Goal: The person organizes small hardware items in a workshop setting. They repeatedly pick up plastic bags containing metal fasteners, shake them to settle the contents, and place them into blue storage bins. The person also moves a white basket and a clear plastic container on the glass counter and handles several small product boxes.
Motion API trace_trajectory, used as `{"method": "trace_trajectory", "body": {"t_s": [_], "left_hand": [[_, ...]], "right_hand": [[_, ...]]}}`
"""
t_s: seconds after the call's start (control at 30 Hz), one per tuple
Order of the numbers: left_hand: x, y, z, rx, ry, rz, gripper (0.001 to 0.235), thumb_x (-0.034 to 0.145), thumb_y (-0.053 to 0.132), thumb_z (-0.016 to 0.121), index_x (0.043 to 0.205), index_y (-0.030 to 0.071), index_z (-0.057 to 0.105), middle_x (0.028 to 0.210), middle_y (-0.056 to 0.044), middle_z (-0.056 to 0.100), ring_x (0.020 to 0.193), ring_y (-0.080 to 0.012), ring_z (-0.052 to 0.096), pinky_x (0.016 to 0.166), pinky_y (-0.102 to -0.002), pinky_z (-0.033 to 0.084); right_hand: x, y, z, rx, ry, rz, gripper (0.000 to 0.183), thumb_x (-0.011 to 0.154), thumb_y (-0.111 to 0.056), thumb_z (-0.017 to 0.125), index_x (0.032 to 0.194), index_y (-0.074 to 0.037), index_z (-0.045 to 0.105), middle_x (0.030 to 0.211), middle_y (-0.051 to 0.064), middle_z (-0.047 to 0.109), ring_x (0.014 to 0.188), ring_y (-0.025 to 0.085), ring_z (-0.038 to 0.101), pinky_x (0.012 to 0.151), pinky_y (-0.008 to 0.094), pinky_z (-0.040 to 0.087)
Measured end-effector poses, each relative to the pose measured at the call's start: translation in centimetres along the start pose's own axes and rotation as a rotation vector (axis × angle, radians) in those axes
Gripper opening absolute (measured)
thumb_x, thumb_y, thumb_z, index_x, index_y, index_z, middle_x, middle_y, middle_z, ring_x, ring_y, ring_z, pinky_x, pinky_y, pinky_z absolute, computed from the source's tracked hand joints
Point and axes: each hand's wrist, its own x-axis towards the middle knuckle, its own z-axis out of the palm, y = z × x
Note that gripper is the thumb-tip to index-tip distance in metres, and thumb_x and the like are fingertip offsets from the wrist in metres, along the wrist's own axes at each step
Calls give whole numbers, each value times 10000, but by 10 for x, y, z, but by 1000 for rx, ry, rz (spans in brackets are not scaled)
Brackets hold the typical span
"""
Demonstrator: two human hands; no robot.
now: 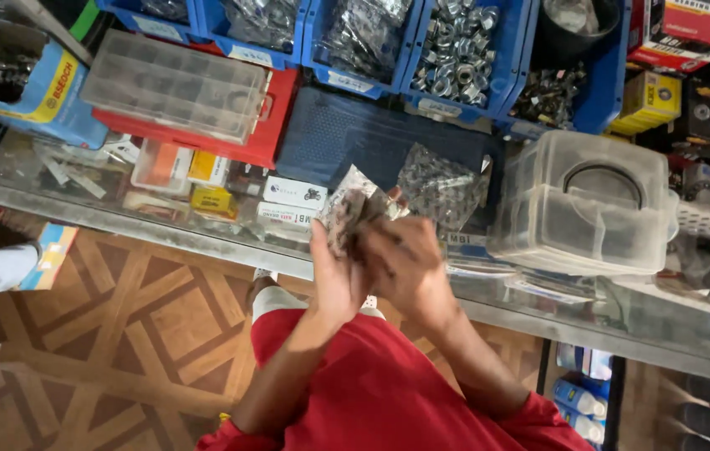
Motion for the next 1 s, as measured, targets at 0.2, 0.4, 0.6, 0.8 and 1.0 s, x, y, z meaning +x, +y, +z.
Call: {"method": "trace_trajectory", "body": {"t_s": [0.2, 0.4, 0.6, 0.8, 1.0], "left_hand": [[-16, -22, 22, 94, -21, -34, 1013, 923, 779, 399, 1582, 10, 386, 1647, -220, 337, 1521, -377, 302, 1251, -525, 225], [-21, -16, 32, 188, 66, 12, 1133, 815, 900, 267, 1545, 53, 452, 1623, -214, 403, 1507, -333, 381, 1268, -476, 262], [1, -4, 9, 93, 88, -20, 1025, 853, 806, 403, 1502, 22, 518, 1540, -218, 515, 1412, -344, 503, 1228, -474, 352], [-1, 39, 25, -37, 109, 39, 1027, 797, 837, 505, 1342, -24, 631, 1250, -250, 700, 999, -243, 725, 881, -302, 611], [17, 38, 2, 371, -135, 74, 774, 910, 568, 579, 1588, 227, 423, 1583, -128, 490, 1425, -341, 492, 1141, -560, 416]], "right_hand": [[-1, 5, -11, -161, 92, 14, 248, 964, -32, 704, 1195, 55, 726, 1228, 256, 694, 1024, 418, 677, 859, 464, 584], [17, -6, -21, -63, -9, -40, 283, 1002, -15, 547, 1221, 67, 706, 1231, 291, 693, 1114, 513, 658, 1004, 571, 511], [18, -13, 2, -52, -22, 24, 313, 1023, -2, 539, 1301, 46, 675, 1395, 274, 633, 1317, 444, 593, 1179, 559, 317], [9, -19, 9, 29, -104, 2, 251, 962, -43, 635, 1179, -53, 762, 1277, 149, 730, 1186, 336, 713, 1106, 455, 489], [26, -11, 11, -125, 64, 149, 331, 1024, -121, 517, 1245, 28, 713, 1360, 203, 672, 1259, 402, 647, 1066, 466, 519]]}}
